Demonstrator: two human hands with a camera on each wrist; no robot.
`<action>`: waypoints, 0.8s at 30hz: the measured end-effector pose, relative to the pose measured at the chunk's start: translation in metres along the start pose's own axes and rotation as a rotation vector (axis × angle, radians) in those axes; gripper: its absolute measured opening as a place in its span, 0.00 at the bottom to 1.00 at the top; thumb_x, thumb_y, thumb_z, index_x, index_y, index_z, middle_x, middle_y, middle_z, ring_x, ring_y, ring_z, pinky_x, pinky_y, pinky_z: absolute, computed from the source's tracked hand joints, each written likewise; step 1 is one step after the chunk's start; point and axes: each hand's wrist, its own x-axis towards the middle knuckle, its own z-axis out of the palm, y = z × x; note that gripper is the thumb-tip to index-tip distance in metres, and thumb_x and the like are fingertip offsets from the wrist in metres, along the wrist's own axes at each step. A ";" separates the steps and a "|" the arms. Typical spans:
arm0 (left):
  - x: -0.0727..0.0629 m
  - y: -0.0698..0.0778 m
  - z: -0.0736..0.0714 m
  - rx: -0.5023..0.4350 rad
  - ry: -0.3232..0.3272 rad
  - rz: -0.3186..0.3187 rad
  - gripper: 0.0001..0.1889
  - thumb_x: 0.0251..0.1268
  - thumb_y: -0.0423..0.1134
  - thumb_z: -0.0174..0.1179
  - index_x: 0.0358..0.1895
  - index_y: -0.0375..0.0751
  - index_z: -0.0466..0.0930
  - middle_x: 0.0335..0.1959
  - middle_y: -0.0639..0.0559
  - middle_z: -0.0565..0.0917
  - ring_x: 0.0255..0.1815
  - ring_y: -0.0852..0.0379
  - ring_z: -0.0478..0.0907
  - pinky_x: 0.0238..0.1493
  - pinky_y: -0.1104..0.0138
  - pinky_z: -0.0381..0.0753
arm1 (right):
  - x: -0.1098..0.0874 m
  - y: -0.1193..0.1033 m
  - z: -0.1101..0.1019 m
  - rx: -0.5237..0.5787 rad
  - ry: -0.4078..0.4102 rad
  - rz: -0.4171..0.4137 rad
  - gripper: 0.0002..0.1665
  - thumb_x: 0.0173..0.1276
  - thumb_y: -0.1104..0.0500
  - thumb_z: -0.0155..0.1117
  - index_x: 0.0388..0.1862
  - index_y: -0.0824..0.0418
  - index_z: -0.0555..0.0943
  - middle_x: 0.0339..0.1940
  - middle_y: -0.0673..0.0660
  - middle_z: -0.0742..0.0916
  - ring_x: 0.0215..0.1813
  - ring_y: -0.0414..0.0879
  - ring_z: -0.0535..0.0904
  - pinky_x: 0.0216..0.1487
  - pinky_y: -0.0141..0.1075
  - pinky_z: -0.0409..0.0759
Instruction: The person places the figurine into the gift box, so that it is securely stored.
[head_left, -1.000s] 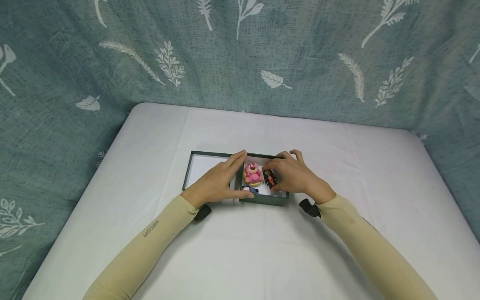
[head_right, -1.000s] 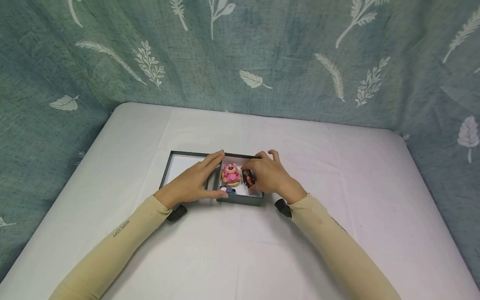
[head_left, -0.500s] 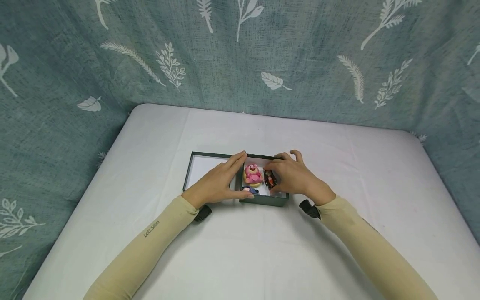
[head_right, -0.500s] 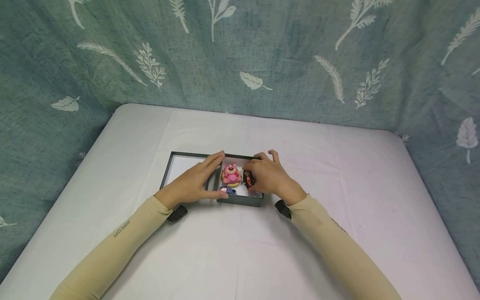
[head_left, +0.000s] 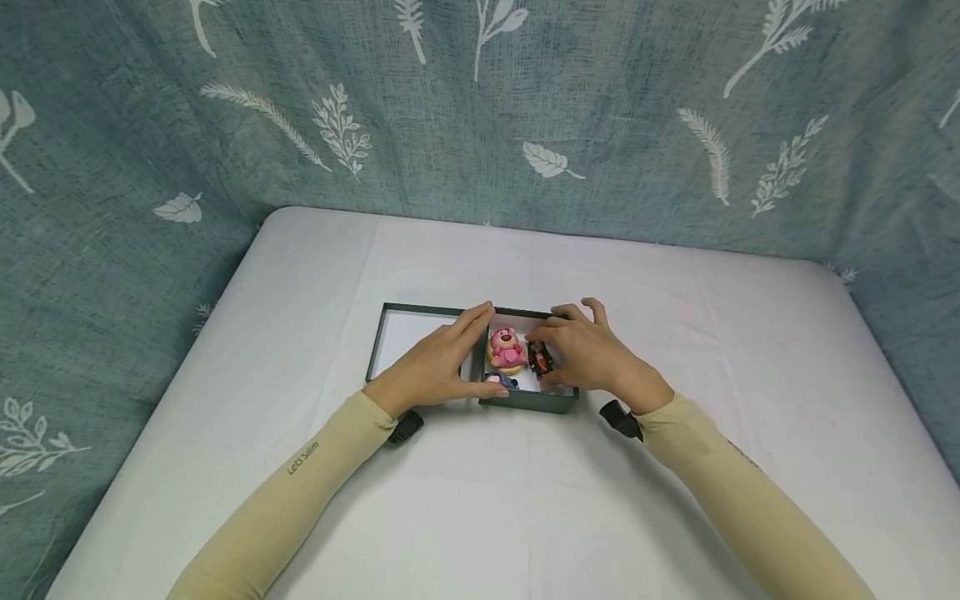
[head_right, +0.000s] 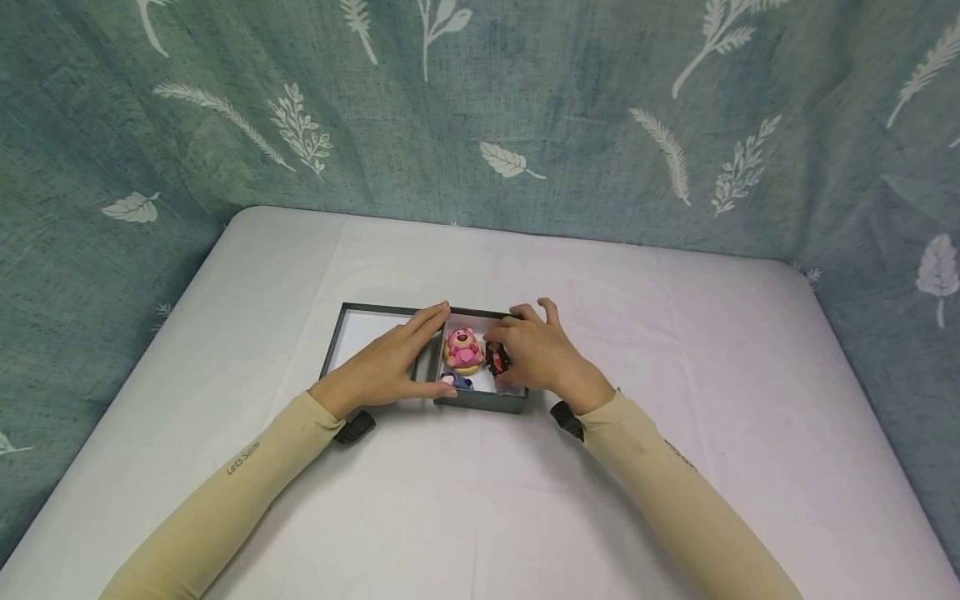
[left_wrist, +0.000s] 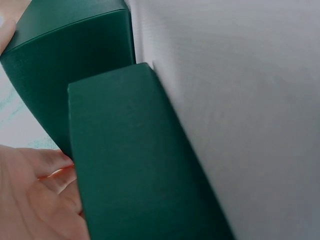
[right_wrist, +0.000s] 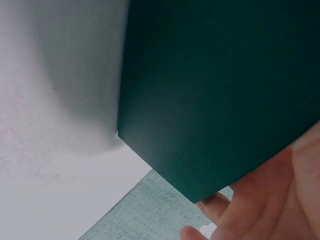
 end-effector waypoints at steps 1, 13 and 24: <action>0.000 0.000 0.000 0.000 0.001 -0.001 0.58 0.55 0.70 0.62 0.80 0.43 0.43 0.81 0.51 0.49 0.70 0.44 0.68 0.68 0.52 0.70 | 0.000 0.000 0.000 0.000 0.001 -0.001 0.40 0.45 0.44 0.82 0.59 0.53 0.82 0.60 0.55 0.84 0.71 0.59 0.66 0.71 0.65 0.44; 0.000 -0.001 0.001 0.003 0.003 0.004 0.58 0.54 0.71 0.62 0.80 0.43 0.43 0.81 0.51 0.49 0.70 0.44 0.68 0.68 0.52 0.70 | -0.001 0.002 0.000 0.008 0.024 -0.021 0.39 0.45 0.43 0.82 0.57 0.54 0.83 0.58 0.55 0.85 0.69 0.59 0.67 0.70 0.66 0.46; 0.000 -0.001 0.001 0.006 0.010 0.007 0.58 0.54 0.70 0.62 0.80 0.43 0.43 0.81 0.50 0.49 0.70 0.44 0.68 0.68 0.52 0.70 | -0.002 0.003 0.001 0.013 0.041 -0.041 0.38 0.46 0.44 0.82 0.56 0.54 0.83 0.56 0.55 0.85 0.70 0.60 0.67 0.70 0.66 0.47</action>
